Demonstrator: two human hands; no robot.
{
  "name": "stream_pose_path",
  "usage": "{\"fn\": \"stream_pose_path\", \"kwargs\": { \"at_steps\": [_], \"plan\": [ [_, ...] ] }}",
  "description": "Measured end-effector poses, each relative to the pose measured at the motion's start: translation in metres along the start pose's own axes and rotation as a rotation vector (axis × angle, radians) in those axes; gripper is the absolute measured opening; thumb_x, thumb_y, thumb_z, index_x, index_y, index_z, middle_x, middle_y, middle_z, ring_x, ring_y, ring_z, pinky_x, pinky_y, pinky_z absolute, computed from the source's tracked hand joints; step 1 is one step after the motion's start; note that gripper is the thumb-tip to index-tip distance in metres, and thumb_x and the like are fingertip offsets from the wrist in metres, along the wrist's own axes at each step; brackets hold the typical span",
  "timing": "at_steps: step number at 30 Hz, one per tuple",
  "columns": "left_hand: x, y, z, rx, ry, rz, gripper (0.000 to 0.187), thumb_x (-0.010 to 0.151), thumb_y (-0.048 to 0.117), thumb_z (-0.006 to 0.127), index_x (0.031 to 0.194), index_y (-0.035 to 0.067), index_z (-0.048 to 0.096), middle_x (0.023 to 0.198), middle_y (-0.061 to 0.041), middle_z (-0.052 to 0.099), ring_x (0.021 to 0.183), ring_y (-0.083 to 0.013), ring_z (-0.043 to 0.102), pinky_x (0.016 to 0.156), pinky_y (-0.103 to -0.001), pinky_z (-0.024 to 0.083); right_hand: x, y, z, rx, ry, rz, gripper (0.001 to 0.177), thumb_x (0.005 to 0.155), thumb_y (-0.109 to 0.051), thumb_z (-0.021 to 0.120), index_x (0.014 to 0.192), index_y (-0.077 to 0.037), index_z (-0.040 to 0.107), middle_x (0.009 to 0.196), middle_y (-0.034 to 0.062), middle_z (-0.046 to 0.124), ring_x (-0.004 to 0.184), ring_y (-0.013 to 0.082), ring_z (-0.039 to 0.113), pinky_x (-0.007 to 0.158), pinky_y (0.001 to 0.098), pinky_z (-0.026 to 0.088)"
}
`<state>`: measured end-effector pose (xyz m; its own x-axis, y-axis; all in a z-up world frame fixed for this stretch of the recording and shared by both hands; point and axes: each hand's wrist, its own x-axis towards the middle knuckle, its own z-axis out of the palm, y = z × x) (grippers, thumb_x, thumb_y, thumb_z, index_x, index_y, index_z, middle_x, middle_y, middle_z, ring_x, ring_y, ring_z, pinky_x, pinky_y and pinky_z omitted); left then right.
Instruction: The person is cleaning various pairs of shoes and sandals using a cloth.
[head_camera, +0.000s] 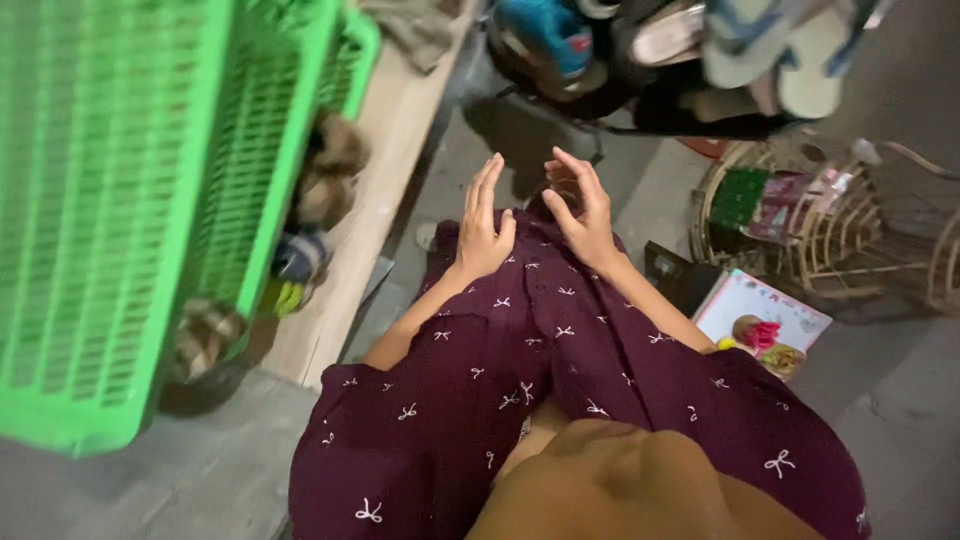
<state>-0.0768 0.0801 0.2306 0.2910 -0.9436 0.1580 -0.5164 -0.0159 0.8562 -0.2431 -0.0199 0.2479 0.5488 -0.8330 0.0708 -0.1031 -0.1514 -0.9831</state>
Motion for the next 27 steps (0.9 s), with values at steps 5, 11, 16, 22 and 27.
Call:
{"fn": "stream_pose_path", "kwargs": {
  "at_steps": [5,11,16,22,27],
  "plan": [
    [0.054,0.021,0.066,-0.021,-0.075,0.053,0.076,0.087,-0.004,0.059,0.159,0.002,0.033,0.164,-0.016,0.039,0.155,-0.0355,0.037,0.129,-0.044,0.031,0.011,0.021,-0.081,-0.044,0.118,-0.001,0.049,0.102,0.002,0.066,0.148,-0.003,0.052,0.13,0.0099,0.061,0.116,0.0182,0.066,0.104,0.0311,0.055],
    [0.098,0.051,0.105,-0.021,-0.19,0.079,0.076,0.087,-0.003,0.06,0.158,0.002,0.034,0.163,-0.016,0.04,0.154,-0.0355,0.038,0.129,-0.044,0.032,0.015,0.024,-0.141,-0.02,0.265,0.06,0.037,0.103,0.003,0.064,0.14,0.0,0.06,0.127,0.0112,0.06,0.118,0.0197,0.065,0.104,0.0314,0.054],
    [0.131,0.059,0.12,-0.033,-0.293,0.103,0.071,0.093,-0.001,0.062,0.159,0.003,0.036,0.164,-0.016,0.04,0.153,-0.0357,0.039,0.128,-0.044,0.033,0.02,0.038,-0.17,-0.09,0.401,0.117,0.028,0.104,0.002,0.066,0.133,0.001,0.066,0.123,0.0113,0.062,0.111,0.0185,0.065,0.098,0.0295,0.054],
    [0.182,0.044,0.137,-0.043,-0.331,0.151,0.069,0.093,0.002,0.065,0.157,0.003,0.037,0.16,-0.017,0.042,0.15,-0.0371,0.041,0.127,-0.044,0.033,0.038,0.055,-0.197,-0.15,0.564,0.136,0.026,0.105,0.001,0.066,0.131,0.002,0.065,0.125,0.0126,0.062,0.114,0.0207,0.068,0.101,0.0323,0.057],
    [0.231,0.038,0.142,-0.046,-0.384,0.206,0.064,0.095,0.004,0.065,0.154,0.004,0.041,0.16,-0.018,0.042,0.151,-0.0375,0.04,0.128,-0.045,0.032,0.067,0.057,-0.208,-0.358,0.574,0.217,0.035,0.101,0.002,0.069,0.135,0.004,0.062,0.122,0.0155,0.062,0.106,0.023,0.07,0.094,0.0347,0.057]
  ]
}}
